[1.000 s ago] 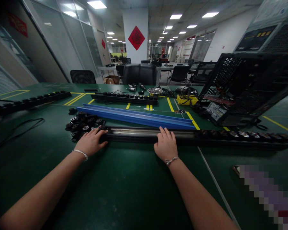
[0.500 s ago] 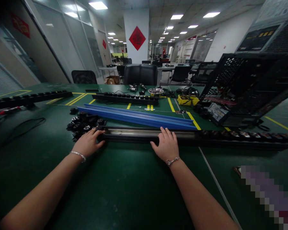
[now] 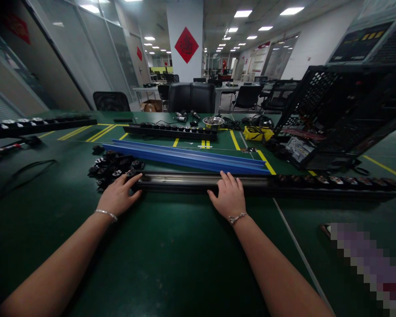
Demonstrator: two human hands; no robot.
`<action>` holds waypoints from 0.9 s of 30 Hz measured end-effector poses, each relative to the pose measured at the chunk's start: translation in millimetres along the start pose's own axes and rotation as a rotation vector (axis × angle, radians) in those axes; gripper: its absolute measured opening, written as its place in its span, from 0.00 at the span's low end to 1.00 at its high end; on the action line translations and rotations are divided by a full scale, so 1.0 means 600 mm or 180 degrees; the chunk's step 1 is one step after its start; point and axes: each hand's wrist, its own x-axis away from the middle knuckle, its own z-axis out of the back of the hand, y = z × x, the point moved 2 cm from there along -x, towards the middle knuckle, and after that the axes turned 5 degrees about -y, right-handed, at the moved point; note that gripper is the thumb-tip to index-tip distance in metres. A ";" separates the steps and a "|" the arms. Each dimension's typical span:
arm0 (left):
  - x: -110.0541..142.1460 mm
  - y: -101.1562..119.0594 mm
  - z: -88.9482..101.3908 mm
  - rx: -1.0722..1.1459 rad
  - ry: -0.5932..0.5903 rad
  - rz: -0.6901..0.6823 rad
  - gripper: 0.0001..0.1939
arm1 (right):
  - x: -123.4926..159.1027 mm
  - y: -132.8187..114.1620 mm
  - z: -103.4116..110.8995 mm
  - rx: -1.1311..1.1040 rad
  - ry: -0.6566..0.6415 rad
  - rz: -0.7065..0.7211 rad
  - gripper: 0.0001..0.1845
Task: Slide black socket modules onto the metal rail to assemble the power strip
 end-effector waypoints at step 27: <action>0.003 -0.079 -0.007 0.0413 -0.0516 0.1077 0.31 | 0.001 0.003 -0.002 -0.0049 0.0056 0.0032 0.18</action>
